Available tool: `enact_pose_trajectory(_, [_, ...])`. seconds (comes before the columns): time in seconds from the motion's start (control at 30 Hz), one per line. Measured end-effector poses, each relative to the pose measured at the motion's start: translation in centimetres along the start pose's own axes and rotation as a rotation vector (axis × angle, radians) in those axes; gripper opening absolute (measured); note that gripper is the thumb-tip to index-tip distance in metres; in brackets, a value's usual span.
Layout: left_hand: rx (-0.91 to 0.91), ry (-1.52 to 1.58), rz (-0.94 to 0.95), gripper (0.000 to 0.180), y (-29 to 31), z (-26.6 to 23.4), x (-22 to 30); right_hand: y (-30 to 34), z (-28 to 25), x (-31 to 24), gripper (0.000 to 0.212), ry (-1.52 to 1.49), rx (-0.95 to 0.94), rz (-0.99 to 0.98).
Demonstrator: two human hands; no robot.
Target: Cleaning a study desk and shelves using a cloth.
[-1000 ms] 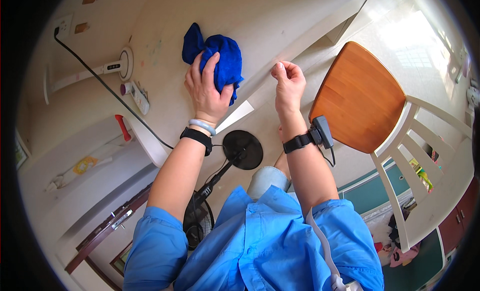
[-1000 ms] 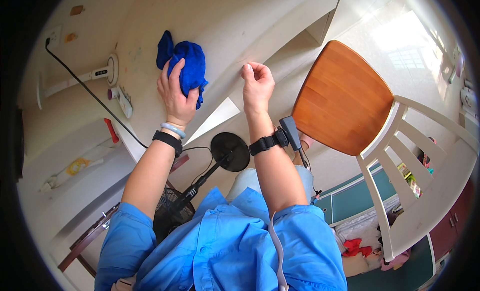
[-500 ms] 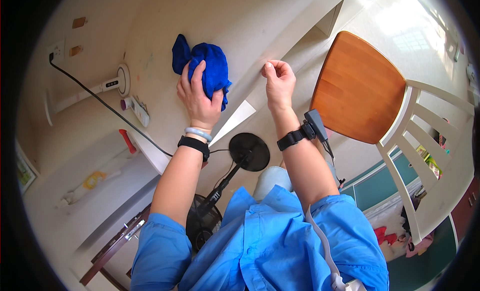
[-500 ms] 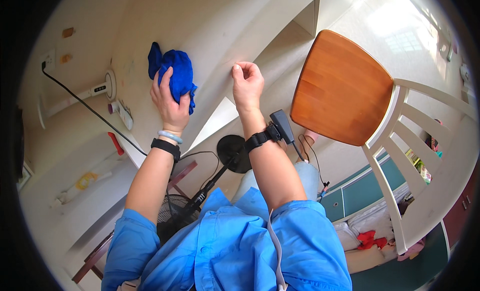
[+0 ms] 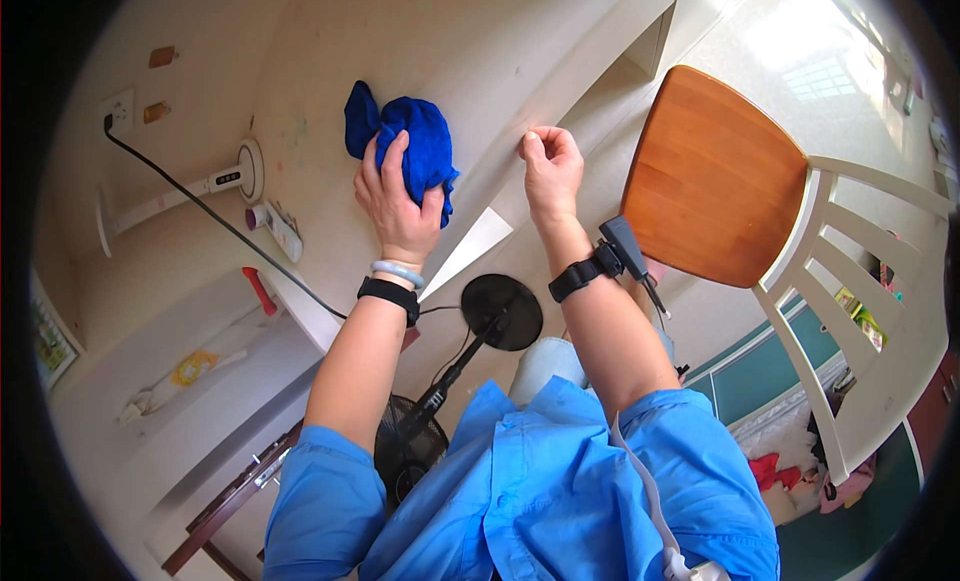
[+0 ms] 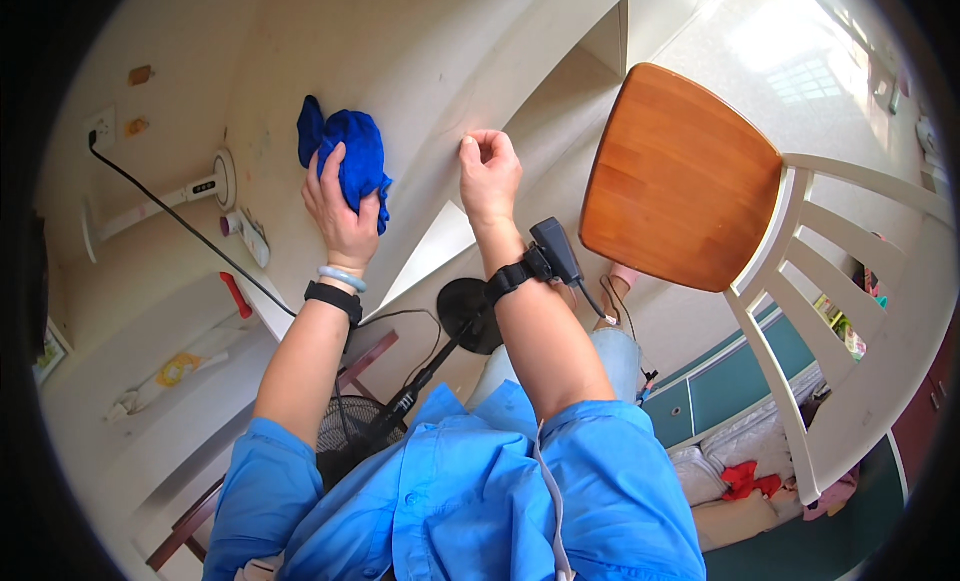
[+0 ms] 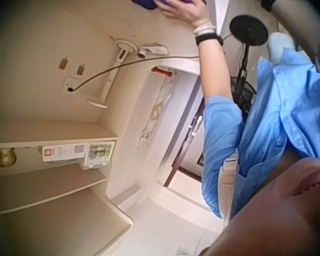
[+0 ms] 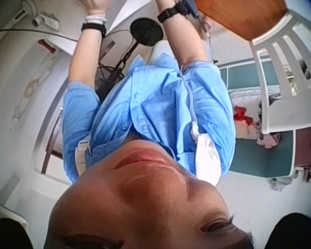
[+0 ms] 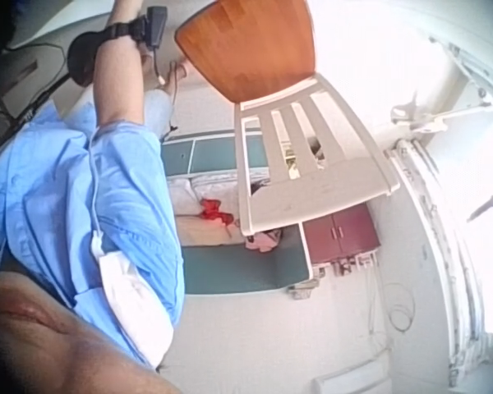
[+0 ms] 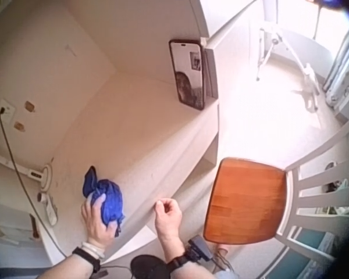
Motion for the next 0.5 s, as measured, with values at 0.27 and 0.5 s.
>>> enact_pose_trajectory(0.27, [-0.005,0.008,-0.006,0.062,0.0,0.1,0.1,-0.4,-0.5,1.0,0.013,0.117,0.024,-0.023])
enact_pose_trajectory(0.5, [0.0,-0.004,-0.016,0.062,0.1,-0.2,-0.4,0.9,0.0,0.5,0.013,-0.033,-0.062,0.04])
Point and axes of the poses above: each hand's wrist, its own y-axis away from the middle knuckle, its own z-axis out of the palm, x = y × z, the point moved 4 cm from there along -y, towards the middle knuckle, and after that the axes turned 7 degrees about x, right-handed, at the moved point
